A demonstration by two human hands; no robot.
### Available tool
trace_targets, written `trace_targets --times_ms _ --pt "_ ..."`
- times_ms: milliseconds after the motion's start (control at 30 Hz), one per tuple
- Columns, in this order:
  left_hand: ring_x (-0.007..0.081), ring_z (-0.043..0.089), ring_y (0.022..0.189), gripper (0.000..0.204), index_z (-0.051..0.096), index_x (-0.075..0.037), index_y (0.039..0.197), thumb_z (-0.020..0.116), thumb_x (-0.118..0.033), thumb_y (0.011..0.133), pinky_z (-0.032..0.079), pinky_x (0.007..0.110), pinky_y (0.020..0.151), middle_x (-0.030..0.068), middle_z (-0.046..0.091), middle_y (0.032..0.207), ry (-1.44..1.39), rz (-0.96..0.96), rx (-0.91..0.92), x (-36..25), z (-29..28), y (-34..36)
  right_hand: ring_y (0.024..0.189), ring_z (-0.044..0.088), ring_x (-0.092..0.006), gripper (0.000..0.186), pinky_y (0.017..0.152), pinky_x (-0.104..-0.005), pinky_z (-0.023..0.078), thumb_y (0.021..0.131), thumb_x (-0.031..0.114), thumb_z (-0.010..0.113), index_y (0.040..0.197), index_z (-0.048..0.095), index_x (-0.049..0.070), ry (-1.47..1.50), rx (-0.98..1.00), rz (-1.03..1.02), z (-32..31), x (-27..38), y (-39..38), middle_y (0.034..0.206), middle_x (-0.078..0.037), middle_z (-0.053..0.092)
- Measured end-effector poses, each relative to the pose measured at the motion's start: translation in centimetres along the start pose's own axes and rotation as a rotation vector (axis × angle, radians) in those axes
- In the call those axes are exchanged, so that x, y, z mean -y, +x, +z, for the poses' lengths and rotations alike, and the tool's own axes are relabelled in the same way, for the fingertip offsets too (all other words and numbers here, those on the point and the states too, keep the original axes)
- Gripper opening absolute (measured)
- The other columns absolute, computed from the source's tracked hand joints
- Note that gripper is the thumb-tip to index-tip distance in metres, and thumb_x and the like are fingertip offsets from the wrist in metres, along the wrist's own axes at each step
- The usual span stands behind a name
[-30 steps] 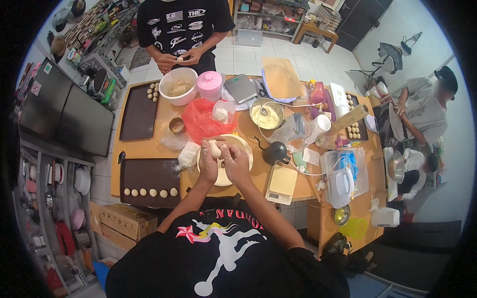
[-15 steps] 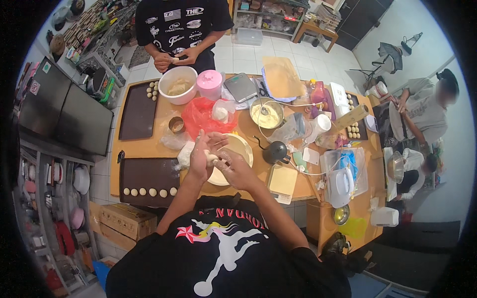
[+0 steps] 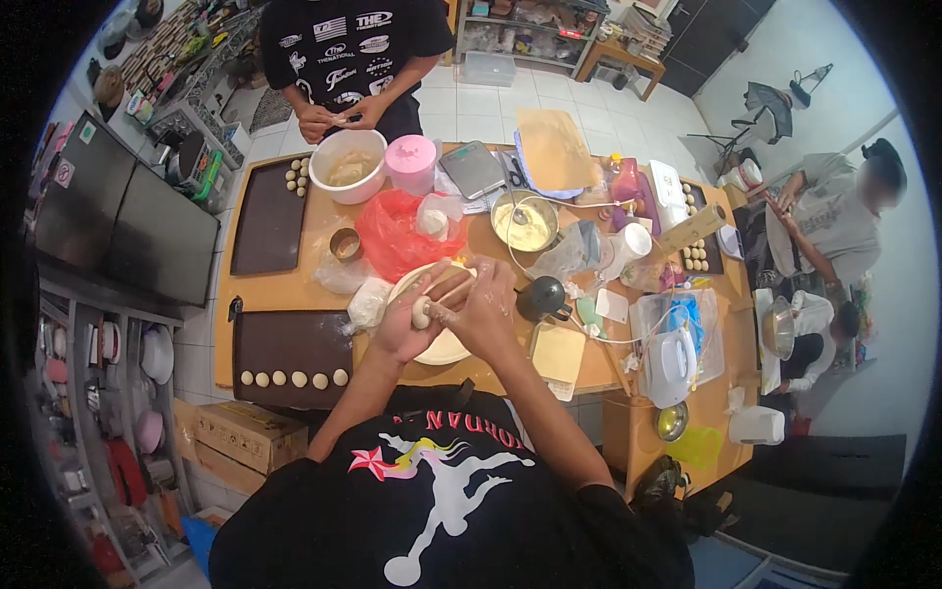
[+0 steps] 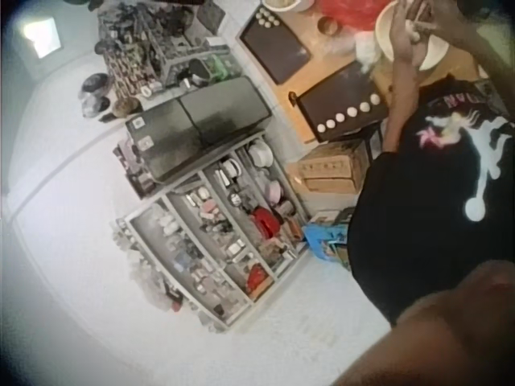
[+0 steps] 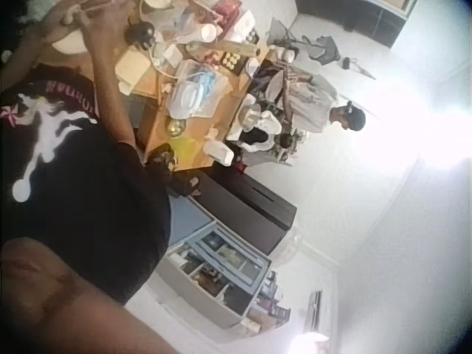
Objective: The person prepares dough by hand, rolling and shaping it into rounds on a workspace and placing them onto a baking sheet.
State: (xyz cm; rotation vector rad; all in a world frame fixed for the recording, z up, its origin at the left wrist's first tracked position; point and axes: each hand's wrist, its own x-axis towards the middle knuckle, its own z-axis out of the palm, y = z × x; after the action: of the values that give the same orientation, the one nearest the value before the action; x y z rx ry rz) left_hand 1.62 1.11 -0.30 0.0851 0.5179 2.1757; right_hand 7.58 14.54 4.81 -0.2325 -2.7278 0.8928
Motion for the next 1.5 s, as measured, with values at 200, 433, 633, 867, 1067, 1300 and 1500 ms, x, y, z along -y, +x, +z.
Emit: trace_targets --times_ms 200,433,633,867,1067,1300,1500 --pt "0.0097 0.047 0.046 0.041 0.048 -0.012 0.136 0.035 -0.036 0.105 0.042 0.026 0.041 -0.0005 0.054 0.068 -0.293 0.003 -0.066 0.5 -3.2 0.1 0.123 0.044 -0.0245 0.047 0.101 -0.0382 0.039 0.093 0.020 0.061 0.134 0.044 0.005 0.707 -0.060 0.064 -1.1 -4.8 2.9 0.133 -0.013 0.042" --pt "0.0124 0.040 0.046 0.024 0.052 -0.013 0.113 0.041 -0.031 0.101 0.034 0.028 0.038 0.0017 0.049 0.064 -0.238 -0.038 -0.033 0.5 -3.2 -0.2 0.127 0.043 -0.0210 0.045 0.102 -0.0366 0.039 0.106 0.038 0.033 0.135 0.045 0.006 0.809 0.005 0.188 -1.1 -2.9 2.9 0.136 -0.010 0.045" --pt "0.0351 0.039 0.136 0.037 0.041 -0.018 0.130 0.051 -0.035 0.098 0.044 0.045 0.105 0.0195 0.042 0.139 0.157 0.200 -0.069 2.3 -2.1 0.5 0.136 0.035 -0.0329 0.046 0.113 -0.0425 0.027 0.105 0.035 0.034 0.136 0.047 0.005 0.533 -0.063 -0.122 2.2 -1.7 3.5 0.141 -0.018 0.042" --pt "0.0272 0.050 0.124 0.065 0.040 -0.014 0.141 0.033 -0.061 0.098 0.037 0.045 0.110 0.0083 0.051 0.134 -0.281 0.218 -0.050 0.5 -0.4 0.7 0.146 0.018 -0.0422 0.051 0.113 -0.0649 0.012 0.102 0.035 0.036 0.150 0.035 0.015 0.195 0.208 -0.311 4.5 2.0 0.8 0.159 -0.017 0.019" --pt "0.0310 0.040 0.135 0.079 0.031 -0.016 0.150 0.030 -0.071 0.093 0.033 0.054 0.110 0.0113 0.037 0.152 -0.141 0.244 -0.171 1.7 -0.9 1.6 0.146 0.017 -0.0434 0.054 0.110 -0.0690 0.014 0.102 0.041 0.035 0.151 0.034 0.019 0.069 0.170 -0.403 5.0 3.4 0.6 0.158 -0.018 0.021" --pt "0.0377 0.040 0.134 0.093 0.031 -0.016 0.151 0.033 -0.082 0.084 0.030 0.060 0.110 0.0140 0.037 0.152 -0.094 0.076 -0.122 3.1 1.2 1.3 0.145 0.023 -0.0408 0.059 0.112 -0.0654 0.014 0.099 0.044 0.041 0.150 0.034 0.017 0.143 0.158 -0.191 5.4 0.1 1.7 0.156 -0.022 0.026" --pt "0.0375 0.030 0.141 0.100 0.026 -0.018 0.153 0.034 -0.085 0.081 0.023 0.057 0.115 0.0147 0.026 0.157 -0.537 -0.045 0.041 1.3 -0.5 0.6 0.146 0.023 -0.0366 0.063 0.113 -0.0630 0.017 0.097 0.044 0.044 0.150 0.035 0.012 -0.070 0.199 -0.198 3.9 -0.2 -0.2 0.157 -0.019 0.027"
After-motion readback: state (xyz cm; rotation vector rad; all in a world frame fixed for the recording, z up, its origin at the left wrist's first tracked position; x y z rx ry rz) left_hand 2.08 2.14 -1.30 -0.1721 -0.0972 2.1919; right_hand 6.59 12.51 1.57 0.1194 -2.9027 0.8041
